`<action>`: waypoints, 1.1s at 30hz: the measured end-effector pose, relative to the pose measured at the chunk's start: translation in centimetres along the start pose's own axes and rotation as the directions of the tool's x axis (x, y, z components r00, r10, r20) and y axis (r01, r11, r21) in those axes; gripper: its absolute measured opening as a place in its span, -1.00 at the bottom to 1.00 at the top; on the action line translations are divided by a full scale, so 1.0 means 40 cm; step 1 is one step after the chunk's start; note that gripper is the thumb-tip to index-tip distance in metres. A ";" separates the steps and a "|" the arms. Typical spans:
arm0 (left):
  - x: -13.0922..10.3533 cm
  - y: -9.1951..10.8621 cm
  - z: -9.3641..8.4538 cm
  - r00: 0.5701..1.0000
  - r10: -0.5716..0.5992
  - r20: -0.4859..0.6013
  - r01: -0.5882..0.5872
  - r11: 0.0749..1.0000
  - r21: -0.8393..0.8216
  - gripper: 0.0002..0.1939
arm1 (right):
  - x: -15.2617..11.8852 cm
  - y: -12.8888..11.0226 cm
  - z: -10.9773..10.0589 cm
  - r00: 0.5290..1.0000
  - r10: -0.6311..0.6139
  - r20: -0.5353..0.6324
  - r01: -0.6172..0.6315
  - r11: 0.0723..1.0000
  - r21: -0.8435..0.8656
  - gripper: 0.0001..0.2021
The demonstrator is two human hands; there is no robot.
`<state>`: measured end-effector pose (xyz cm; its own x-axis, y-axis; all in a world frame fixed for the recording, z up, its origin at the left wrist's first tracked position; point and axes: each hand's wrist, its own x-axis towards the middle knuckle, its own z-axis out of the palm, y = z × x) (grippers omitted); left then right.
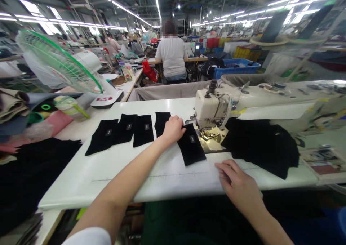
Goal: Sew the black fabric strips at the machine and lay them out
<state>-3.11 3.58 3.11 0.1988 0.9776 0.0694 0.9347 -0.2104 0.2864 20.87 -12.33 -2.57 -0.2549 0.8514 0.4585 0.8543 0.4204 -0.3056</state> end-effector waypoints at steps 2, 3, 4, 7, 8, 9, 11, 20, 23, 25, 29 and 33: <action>-0.048 -0.001 -0.019 1.000 0.016 0.018 -0.014 0.995 -0.100 -0.87 | 0.016 0.000 0.008 0.997 0.050 -0.064 -0.045 0.995 0.089 -0.75; -0.080 -0.004 -0.034 0.999 0.024 0.023 -0.019 0.980 -0.199 -0.85 | 0.029 -0.003 0.015 0.991 0.077 -0.108 -0.061 0.988 0.142 -0.77; -0.117 -0.009 -0.053 0.999 0.032 0.024 -0.022 0.942 -0.335 -0.82 | 0.047 -0.009 0.022 0.985 0.094 -0.145 -0.065 0.979 0.193 -0.79; -0.241 -0.027 -0.125 0.998 0.056 0.039 -0.013 0.717 -0.697 -0.69 | 0.120 -0.051 0.051 0.989 0.063 -0.137 -0.020 0.955 0.296 -0.81; -0.282 -0.033 -0.151 0.994 0.067 0.084 0.019 0.665 -0.747 -0.68 | 0.149 -0.073 0.063 0.996 0.028 -0.080 -0.002 0.952 0.307 -0.81; -0.321 -0.038 -0.176 0.983 0.091 0.159 0.065 0.636 -0.769 -0.70 | 0.178 -0.099 0.075 1.000 -0.016 0.000 0.016 0.956 0.295 -0.80; -0.385 -0.044 -0.216 0.942 0.132 0.310 0.157 0.643 -0.749 -0.75 | 0.237 -0.154 0.102 0.978 -0.106 0.178 0.067 0.975 0.212 -0.77; -0.489 -0.029 -0.262 0.835 0.127 0.535 0.278 0.742 -0.610 -0.74 | 0.394 -0.265 0.222 0.928 -0.199 0.315 0.166 0.978 0.129 -0.82; -0.493 -0.028 -0.255 0.833 0.164 0.528 0.254 0.735 -0.629 -0.74 | 0.383 -0.259 0.177 0.966 -0.150 0.212 0.116 0.979 0.166 -0.81; -0.488 -0.031 -0.247 0.842 0.195 0.504 0.230 0.715 -0.661 -0.74 | 0.347 -0.245 0.111 0.991 -0.072 0.110 0.047 0.975 0.218 -0.76; -0.430 -0.058 -0.245 0.889 0.174 0.424 0.221 0.647 -0.729 -0.73 | 0.210 -0.166 -0.052 0.949 0.302 -0.094 -0.196 0.795 0.574 -0.72; -0.299 -0.131 -0.278 0.971 -0.044 0.234 0.196 0.707 -0.680 -0.60 | 0.059 -0.051 -0.189 0.744 0.664 -0.073 -0.455 0.584 0.672 -0.74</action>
<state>-13.65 -7.12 11.41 0.2209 0.9606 -0.1686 0.4991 0.0372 0.8657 21.97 -13.55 5.42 0.4105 0.8899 0.1990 0.3109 0.0686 -0.9480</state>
